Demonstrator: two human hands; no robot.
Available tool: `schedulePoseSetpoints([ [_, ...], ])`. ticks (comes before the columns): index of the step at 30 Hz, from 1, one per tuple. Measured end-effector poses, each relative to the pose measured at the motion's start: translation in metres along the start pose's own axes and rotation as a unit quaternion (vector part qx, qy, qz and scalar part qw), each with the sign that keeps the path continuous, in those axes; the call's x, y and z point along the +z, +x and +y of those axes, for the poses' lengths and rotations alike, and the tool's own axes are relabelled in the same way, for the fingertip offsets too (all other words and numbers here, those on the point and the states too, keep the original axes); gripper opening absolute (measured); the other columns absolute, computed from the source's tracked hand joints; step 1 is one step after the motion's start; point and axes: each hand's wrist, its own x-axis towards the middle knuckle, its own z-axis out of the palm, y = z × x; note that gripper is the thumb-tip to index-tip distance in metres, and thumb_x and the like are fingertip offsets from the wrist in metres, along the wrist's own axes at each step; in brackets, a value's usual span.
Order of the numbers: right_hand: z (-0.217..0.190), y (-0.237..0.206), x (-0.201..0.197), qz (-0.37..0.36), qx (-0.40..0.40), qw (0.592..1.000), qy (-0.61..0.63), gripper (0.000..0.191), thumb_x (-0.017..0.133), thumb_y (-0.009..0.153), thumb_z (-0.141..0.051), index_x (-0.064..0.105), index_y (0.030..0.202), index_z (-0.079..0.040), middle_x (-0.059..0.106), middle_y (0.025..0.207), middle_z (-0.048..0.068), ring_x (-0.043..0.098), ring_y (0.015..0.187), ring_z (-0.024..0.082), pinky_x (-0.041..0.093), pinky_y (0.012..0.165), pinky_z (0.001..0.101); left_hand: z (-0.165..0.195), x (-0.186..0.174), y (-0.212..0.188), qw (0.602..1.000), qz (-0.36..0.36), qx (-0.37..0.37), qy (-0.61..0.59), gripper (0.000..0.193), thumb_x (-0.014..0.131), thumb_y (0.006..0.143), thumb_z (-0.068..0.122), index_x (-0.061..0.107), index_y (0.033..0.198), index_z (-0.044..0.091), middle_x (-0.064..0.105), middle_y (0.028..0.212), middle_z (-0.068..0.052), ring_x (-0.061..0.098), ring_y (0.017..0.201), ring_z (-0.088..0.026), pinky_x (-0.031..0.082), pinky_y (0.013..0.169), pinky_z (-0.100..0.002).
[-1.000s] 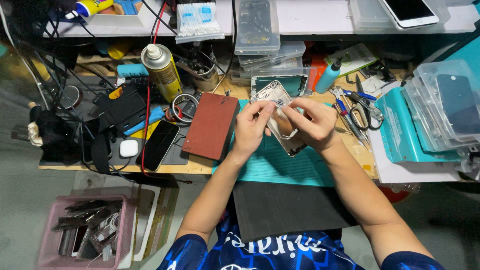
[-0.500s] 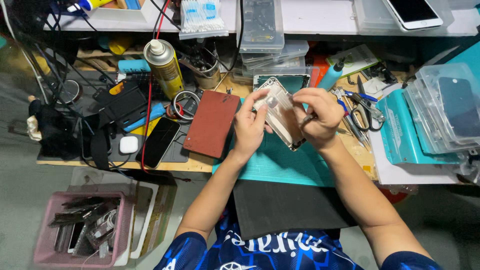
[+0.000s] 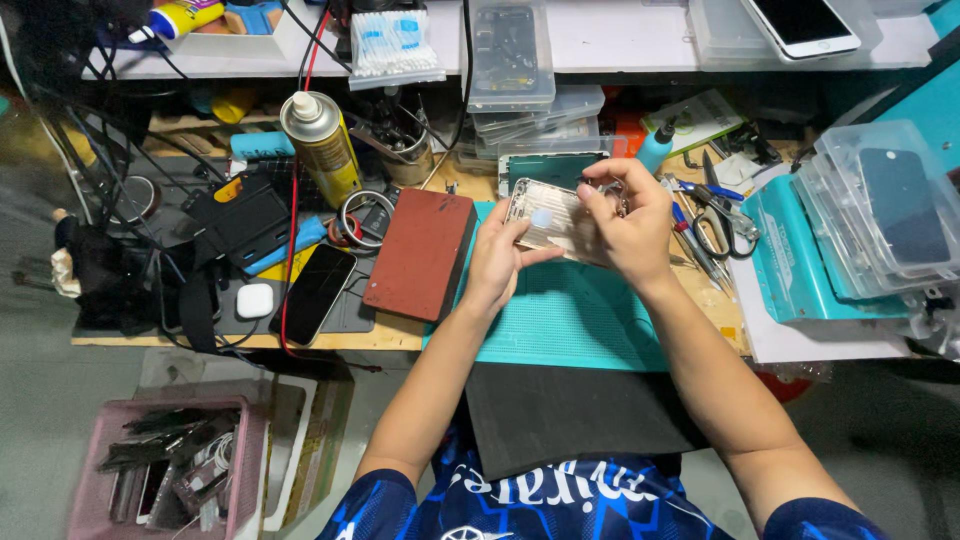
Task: The person holds a disassembled phone frame on a repair mat and uses a small pry tool to detach and lift internal components from the chassis. They reposition the phone repeatedly, set removed parts on the mat, and continue prying at different edges of the device.
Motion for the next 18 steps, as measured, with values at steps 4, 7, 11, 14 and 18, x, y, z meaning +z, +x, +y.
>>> schedulePoseSetpoints([
  [4,0.002,-0.002,0.0,-0.015,0.005,1.0,0.013,0.021,0.077,0.095,-0.003,0.068,0.113,0.001,0.07,0.098,0.001,0.062,0.085,0.004,0.049,0.075,0.0192,-0.003,-0.004,0.003,0.999,0.035,-0.019,-0.03,0.038,0.039,0.101,0.006,0.042,0.138,-0.003,0.063,0.127,-0.022,0.069,0.107,-0.035,0.064,0.078,-0.049],
  [7,0.002,-0.003,0.0,-0.006,0.082,0.997,0.01,0.024,0.08,0.088,-0.004,0.071,0.109,0.0,0.07,0.093,0.001,0.055,0.07,0.004,0.043,0.06,0.021,-0.002,-0.005,0.001,0.998,0.033,-0.016,-0.05,0.044,0.037,0.1,0.005,0.039,0.144,-0.002,0.061,0.132,-0.023,0.068,0.112,-0.036,0.065,0.083,-0.048],
  [11,0.007,-0.001,0.003,-0.054,0.028,0.998,0.002,0.015,0.082,0.088,-0.003,0.073,0.1,0.001,0.073,0.094,0.003,0.065,0.084,0.005,0.052,0.073,0.0206,0.001,0.003,-0.001,0.999,0.016,0.021,-0.023,0.052,0.037,0.095,0.0,0.034,0.147,0.003,0.057,0.135,-0.022,0.066,0.115,-0.035,0.064,0.085,-0.051],
  [14,0.012,0.002,0.007,-0.076,0.091,0.991,0.064,0.011,0.081,0.089,-0.003,0.073,0.096,0.0,0.073,0.09,0.003,0.065,0.078,0.005,0.051,0.068,0.0207,0.0,0.012,-0.006,0.998,0.008,0.057,0.037,0.06,0.037,0.093,-0.004,0.029,0.151,0.006,0.055,0.137,-0.018,0.065,0.116,-0.031,0.063,0.086,-0.05],
  [18,0.013,0.007,0.014,-0.093,0.148,0.978,0.114,0.01,0.081,0.089,-0.004,0.073,0.094,0.001,0.074,0.086,0.004,0.064,0.072,0.005,0.05,0.063,0.0208,-0.002,0.021,-0.012,0.973,-0.012,0.159,0.165,0.065,0.04,0.098,-0.007,0.029,0.16,0.007,0.053,0.142,-0.015,0.058,0.124,-0.025,0.054,0.103,-0.041],
])
